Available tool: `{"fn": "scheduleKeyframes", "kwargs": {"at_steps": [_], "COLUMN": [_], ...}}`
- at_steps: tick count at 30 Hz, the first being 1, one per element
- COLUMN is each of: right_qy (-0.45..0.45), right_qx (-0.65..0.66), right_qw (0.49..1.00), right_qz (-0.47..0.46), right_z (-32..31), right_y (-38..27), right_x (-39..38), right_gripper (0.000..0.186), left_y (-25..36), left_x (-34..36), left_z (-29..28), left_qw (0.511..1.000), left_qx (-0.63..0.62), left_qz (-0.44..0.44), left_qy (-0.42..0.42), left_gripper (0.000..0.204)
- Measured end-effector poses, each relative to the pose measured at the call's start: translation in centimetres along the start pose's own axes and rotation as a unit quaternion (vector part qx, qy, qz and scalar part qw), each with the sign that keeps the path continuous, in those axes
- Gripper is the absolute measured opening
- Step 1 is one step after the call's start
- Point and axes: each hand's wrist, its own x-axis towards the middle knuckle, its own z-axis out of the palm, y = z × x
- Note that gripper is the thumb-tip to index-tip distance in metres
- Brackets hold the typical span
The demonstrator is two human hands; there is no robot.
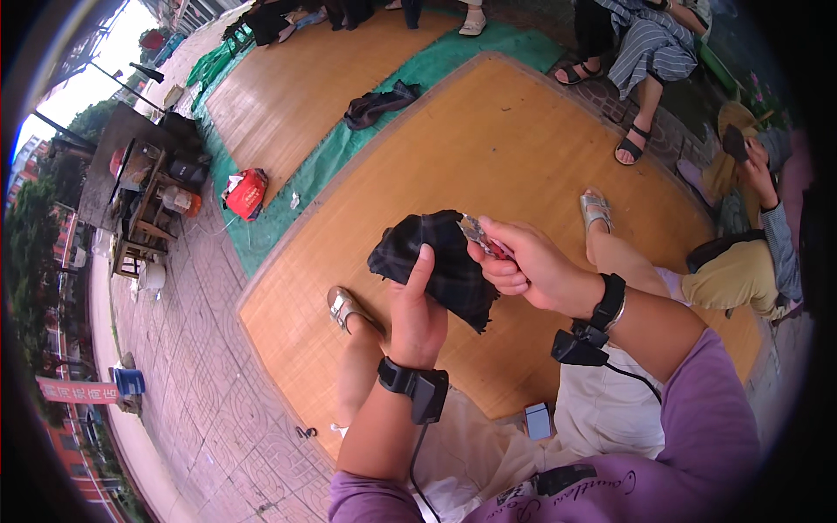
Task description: The person is using small snips to trim excess material or threads from a black leather or thick fabric component.
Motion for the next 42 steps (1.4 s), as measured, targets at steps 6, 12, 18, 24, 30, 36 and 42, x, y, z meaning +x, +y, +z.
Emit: {"fn": "scheduleKeyframes", "kwargs": {"at_steps": [6,12,18,24,30,36,42], "right_qy": [0.023,-0.03,-0.021,0.011,0.022,0.026,0.023], "right_qx": [0.071,-0.01,0.014,0.013,0.022,0.018,0.077], "right_qw": [0.996,0.999,0.999,1.0,1.0,0.999,0.995], "right_qz": [-0.047,0.025,0.037,0.0,-0.003,0.004,-0.05], "right_z": [-1.1,0.5,0.5,0.0,0.0,0.3,-1.4], "right_y": [-1.7,-0.5,0.3,-0.6,-0.8,-1.0,-2.7], "right_x": [0.0,-0.5,0.0,0.0,-0.1,-0.3,-0.6], "right_gripper": [0.04,0.042,0.044,0.043,0.042,0.043,0.041], "left_y": [0.6,0.6,0.3,0.1,0.4,0.6,1.4], "left_x": [-0.3,-0.2,0.1,-0.1,-0.2,-0.2,0.1], "left_z": [0.4,0.4,0.3,1.0,1.0,0.9,0.4], "left_qw": [1.0,1.0,1.0,1.0,1.0,1.0,0.998], "left_qx": [-0.007,0.0,0.01,0.009,-0.005,-0.011,-0.044], "left_qz": [0.011,0.019,0.013,0.005,0.01,0.026,0.029], "left_qy": [0.009,0.011,-0.006,0.002,0.009,-0.007,0.03], "left_gripper": [0.033,0.03,0.027,0.032,0.033,0.035,0.035]}}
